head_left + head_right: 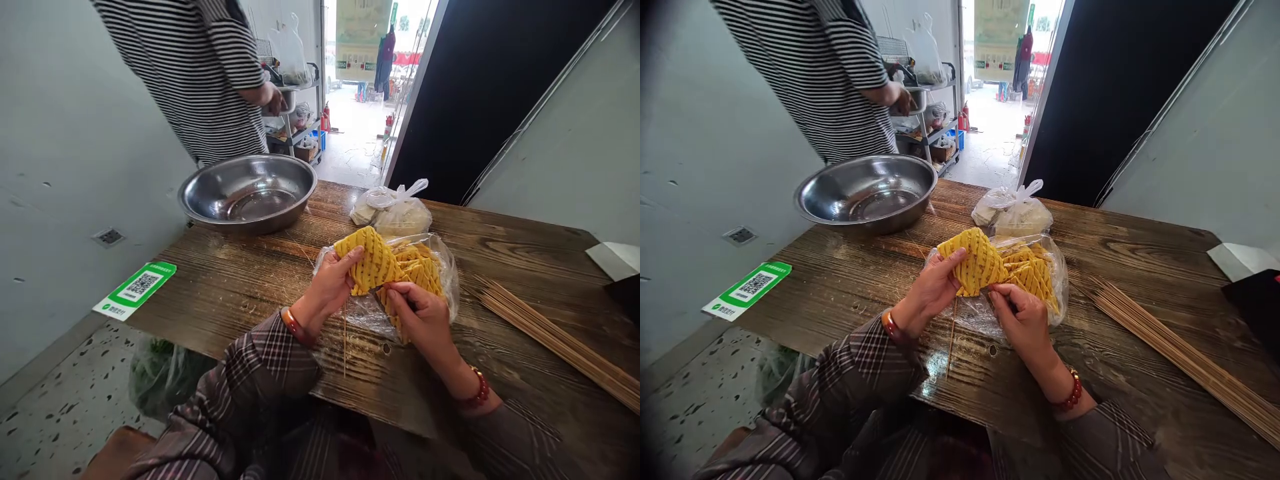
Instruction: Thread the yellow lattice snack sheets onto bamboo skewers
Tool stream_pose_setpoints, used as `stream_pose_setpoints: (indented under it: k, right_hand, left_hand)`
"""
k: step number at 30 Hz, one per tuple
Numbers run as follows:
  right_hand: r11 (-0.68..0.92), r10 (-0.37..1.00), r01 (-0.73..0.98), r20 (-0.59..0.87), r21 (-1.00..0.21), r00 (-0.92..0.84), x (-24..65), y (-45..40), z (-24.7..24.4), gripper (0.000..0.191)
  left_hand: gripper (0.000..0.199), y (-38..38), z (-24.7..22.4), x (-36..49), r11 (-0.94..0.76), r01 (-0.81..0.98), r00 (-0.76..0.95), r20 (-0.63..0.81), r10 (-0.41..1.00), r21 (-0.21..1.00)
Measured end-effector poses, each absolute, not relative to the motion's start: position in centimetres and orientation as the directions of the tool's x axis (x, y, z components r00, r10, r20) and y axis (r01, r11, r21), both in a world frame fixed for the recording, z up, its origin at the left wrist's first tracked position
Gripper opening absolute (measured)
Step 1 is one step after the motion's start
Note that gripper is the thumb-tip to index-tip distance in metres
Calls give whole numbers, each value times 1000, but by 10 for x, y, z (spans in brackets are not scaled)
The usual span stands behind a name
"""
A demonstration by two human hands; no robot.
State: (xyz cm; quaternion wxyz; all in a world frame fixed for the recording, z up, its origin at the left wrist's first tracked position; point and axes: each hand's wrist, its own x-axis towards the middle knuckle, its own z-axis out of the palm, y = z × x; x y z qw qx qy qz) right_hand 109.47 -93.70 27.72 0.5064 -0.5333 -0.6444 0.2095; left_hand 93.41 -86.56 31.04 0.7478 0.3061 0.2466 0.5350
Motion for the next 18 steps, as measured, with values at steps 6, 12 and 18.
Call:
stream_pose_setpoints:
  k: [6, 12, 18]
  right_hand:
    - [342, 897, 521, 437, -782, 68, 1095, -937, 273, 18]
    - [344, 887, 532, 454, -773, 86, 1094, -937, 270, 17]
    - [312, 902, 500, 417, -808, 110, 1093, -937, 268, 19]
  left_hand:
    - [40, -861, 309, 930, 205, -630, 291, -17, 956, 749]
    - [35, -863, 308, 933, 194, -623, 292, -5, 956, 757]
    - [39, -865, 307, 934, 211, -612, 307, -16, 952, 762]
